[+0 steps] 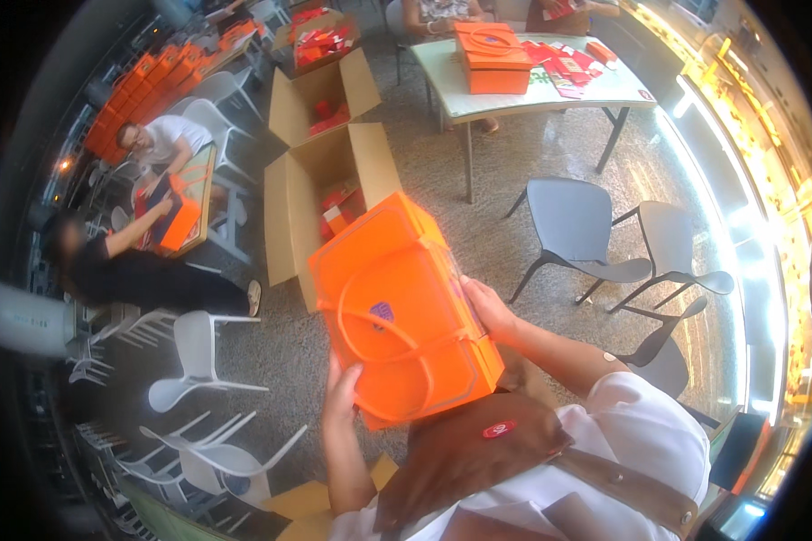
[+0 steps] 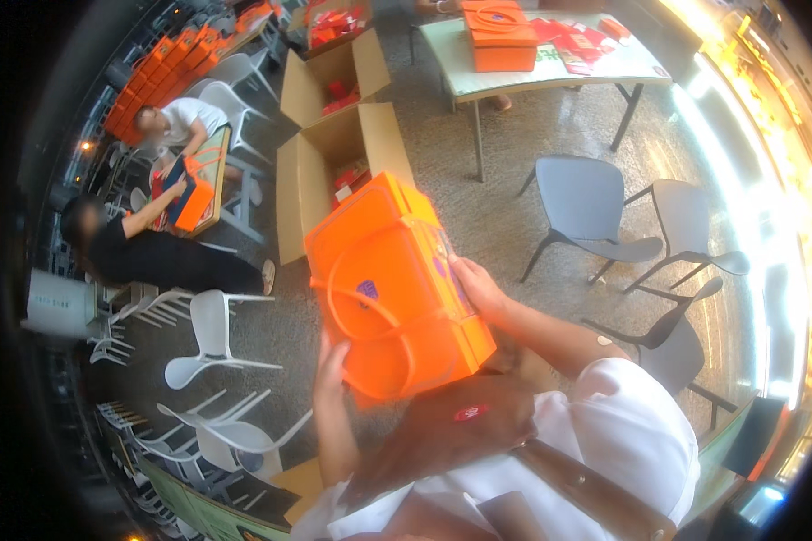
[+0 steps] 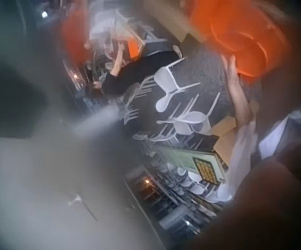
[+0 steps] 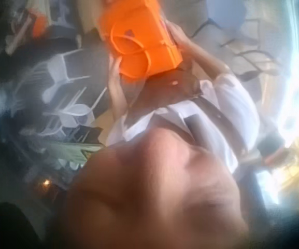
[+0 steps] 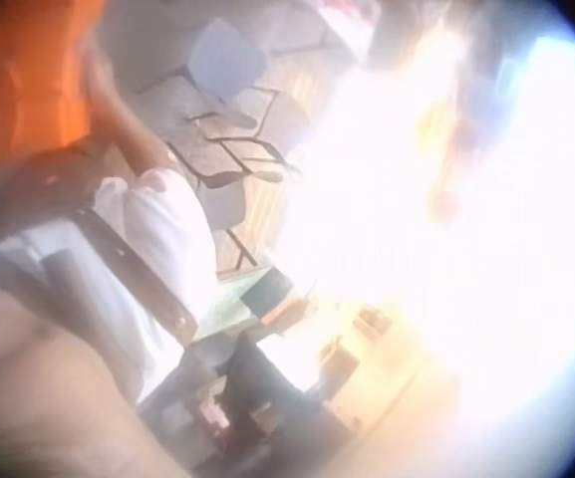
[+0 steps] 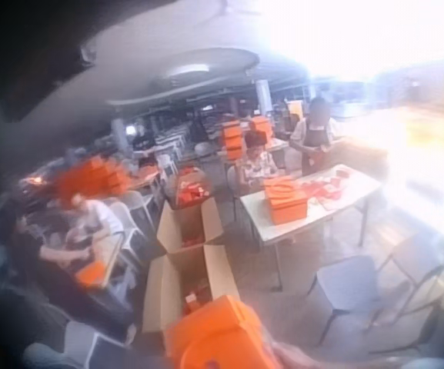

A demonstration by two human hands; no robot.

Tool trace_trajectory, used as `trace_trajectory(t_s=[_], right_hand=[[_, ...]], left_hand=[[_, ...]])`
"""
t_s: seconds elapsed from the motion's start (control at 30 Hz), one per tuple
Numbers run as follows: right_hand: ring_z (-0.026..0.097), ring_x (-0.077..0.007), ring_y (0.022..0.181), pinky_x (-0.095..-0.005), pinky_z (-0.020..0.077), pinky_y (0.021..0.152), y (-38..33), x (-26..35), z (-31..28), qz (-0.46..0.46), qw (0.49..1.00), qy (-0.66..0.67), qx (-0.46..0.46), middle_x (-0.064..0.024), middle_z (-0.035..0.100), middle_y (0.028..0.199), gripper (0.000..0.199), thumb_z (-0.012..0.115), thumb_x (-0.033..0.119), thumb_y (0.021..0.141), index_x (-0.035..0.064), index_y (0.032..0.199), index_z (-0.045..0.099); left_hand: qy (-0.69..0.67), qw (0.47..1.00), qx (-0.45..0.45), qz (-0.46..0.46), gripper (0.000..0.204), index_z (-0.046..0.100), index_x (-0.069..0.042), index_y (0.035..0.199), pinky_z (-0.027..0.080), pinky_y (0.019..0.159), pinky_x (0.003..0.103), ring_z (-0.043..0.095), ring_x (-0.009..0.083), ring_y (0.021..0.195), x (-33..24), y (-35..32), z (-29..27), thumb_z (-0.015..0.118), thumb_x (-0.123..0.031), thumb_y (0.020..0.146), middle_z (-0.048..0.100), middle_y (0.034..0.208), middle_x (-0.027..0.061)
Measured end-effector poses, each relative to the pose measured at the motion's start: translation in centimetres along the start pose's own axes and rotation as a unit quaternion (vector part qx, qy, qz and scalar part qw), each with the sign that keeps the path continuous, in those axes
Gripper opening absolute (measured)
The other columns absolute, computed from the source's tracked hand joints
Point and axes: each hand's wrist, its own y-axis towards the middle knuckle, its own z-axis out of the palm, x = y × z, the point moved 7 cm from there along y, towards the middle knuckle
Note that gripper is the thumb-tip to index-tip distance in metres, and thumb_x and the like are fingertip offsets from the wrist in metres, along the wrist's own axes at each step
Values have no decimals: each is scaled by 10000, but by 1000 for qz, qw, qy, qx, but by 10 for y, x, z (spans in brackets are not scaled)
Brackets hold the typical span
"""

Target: The person unpacks orange gift boxes from a cardboard carton, places them on a table, and folds red paper inserts into small boxes. The person then places the folded inserts into the orange boxes and closes them.

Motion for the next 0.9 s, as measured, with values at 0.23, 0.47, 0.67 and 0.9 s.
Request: trace_trajectory(t_s=[0.23,0.47,0.67,0.9], right_hand=[[656,-158,939,-303,541,814,-20,-52,20,-56,990,106,-71,-102,663,1108,498,503,391,1028,-38,1277,537],[644,-153,984,-304,530,855,-36,-37,70,-129,974,142,-121,-90,660,1135,479,472,364,1046,-32,1309,531],[625,-150,1035,-295,503,905,-77,-47,83,-147,974,80,-151,-100,658,1163,506,476,381,1040,-43,1303,560],[627,-143,967,-296,500,862,-77,-24,87,-166,967,-66,-180,-98,674,1099,497,488,389,1032,-57,1217,609]], left_hand=[[43,992,110,-42,739,179,-73,1571,320,1153,388,355,254,1416,-15,35,-49,515,-16,915,346,1547,131],[78,975,209,-19,755,158,-71,1577,318,1152,386,336,259,1429,-59,70,-64,531,-46,921,316,1563,132],[94,966,241,-31,752,149,-93,1583,324,1148,388,342,259,1423,-73,34,-73,522,-46,931,323,1558,134],[71,981,180,-16,728,169,-103,1575,362,1128,385,391,250,1387,-65,10,-79,515,-35,938,365,1526,120]])
